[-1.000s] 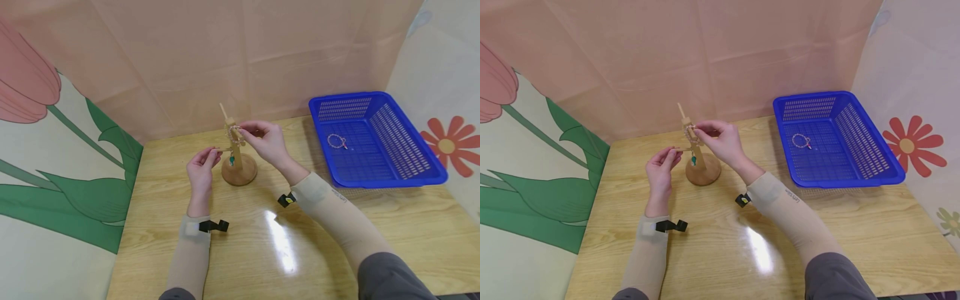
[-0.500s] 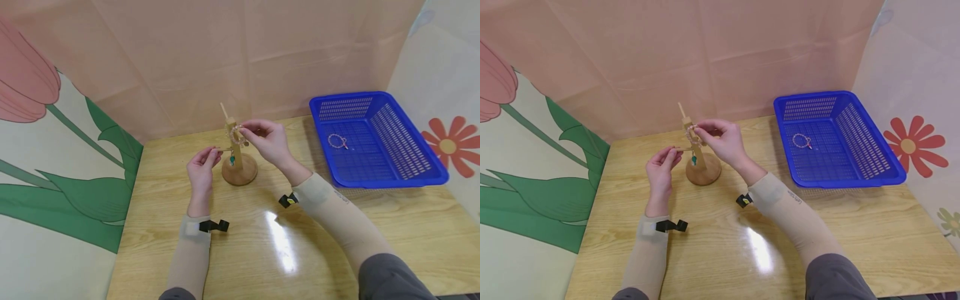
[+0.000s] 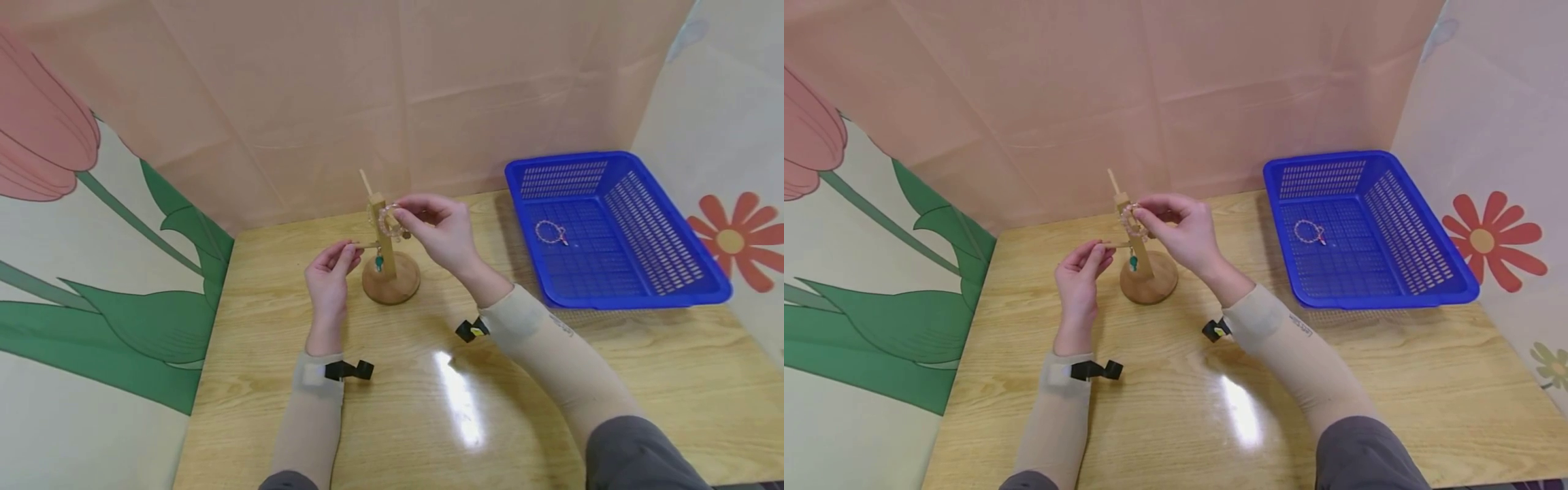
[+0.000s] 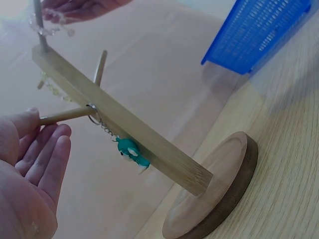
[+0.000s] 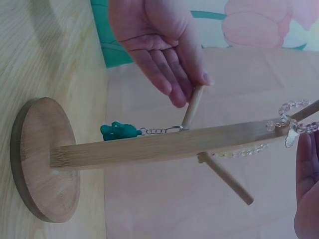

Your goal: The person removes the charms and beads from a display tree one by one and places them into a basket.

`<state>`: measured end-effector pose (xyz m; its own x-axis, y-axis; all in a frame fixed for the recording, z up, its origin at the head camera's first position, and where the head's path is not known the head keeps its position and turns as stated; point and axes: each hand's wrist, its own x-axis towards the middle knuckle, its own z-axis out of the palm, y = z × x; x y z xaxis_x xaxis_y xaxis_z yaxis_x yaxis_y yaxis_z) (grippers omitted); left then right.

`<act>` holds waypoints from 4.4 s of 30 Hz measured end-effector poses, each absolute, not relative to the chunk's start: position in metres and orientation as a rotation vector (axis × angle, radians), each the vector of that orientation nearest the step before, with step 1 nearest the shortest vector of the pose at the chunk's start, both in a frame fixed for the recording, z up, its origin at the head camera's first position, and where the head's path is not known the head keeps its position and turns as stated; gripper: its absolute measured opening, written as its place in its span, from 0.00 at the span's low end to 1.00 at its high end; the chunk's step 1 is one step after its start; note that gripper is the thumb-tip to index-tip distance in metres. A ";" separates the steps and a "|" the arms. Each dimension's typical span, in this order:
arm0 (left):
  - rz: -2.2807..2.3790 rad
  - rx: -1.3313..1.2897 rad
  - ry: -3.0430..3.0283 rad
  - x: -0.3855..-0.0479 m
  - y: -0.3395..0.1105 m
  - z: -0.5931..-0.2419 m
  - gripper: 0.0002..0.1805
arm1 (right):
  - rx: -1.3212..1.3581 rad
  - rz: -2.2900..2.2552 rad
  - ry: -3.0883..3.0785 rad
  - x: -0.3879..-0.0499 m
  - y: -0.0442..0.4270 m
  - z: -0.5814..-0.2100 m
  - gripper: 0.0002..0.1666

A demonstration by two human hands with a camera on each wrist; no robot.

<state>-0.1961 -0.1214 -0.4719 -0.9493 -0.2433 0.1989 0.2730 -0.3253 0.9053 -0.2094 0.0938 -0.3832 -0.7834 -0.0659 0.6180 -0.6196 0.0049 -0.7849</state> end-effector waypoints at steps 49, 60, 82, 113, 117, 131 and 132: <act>-2.328 -0.014 -1.583 -0.196 -0.120 -0.472 0.12 | 0.931 1.856 -1.747 -0.196 0.108 -0.377 0.07; -2.332 -0.007 -1.584 -0.197 -0.120 -0.473 0.14 | 0.943 1.876 -1.744 -0.196 0.113 -0.381 0.21; -2.318 -0.027 -1.613 -0.197 -0.119 -0.476 0.17 | 0.862 1.795 -1.793 -0.198 0.137 -0.372 0.05; -2.315 -0.002 -1.597 -0.195 -0.117 -0.473 0.06 | 0.570 1.823 -1.837 -0.199 0.211 -0.370 0.10; -2.318 -0.005 -1.594 -0.196 -0.117 -0.474 0.07 | 0.517 1.838 -1.846 -0.200 0.222 -0.372 0.09; -2.335 -0.027 -1.560 -0.195 -0.117 -0.474 0.04 | 0.461 1.860 -1.862 -0.203 0.252 -0.378 0.10; -2.336 -0.032 -1.558 -0.195 -0.117 -0.474 0.05 | 0.448 1.849 -1.877 -0.203 0.254 -0.377 0.10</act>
<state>-0.1951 -0.1168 -0.4737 -0.9448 -0.2597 0.1998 0.2842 -0.3462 0.8941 -0.2025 0.2543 -0.3769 -0.8389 0.0898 0.5368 -0.5354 0.0411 -0.8436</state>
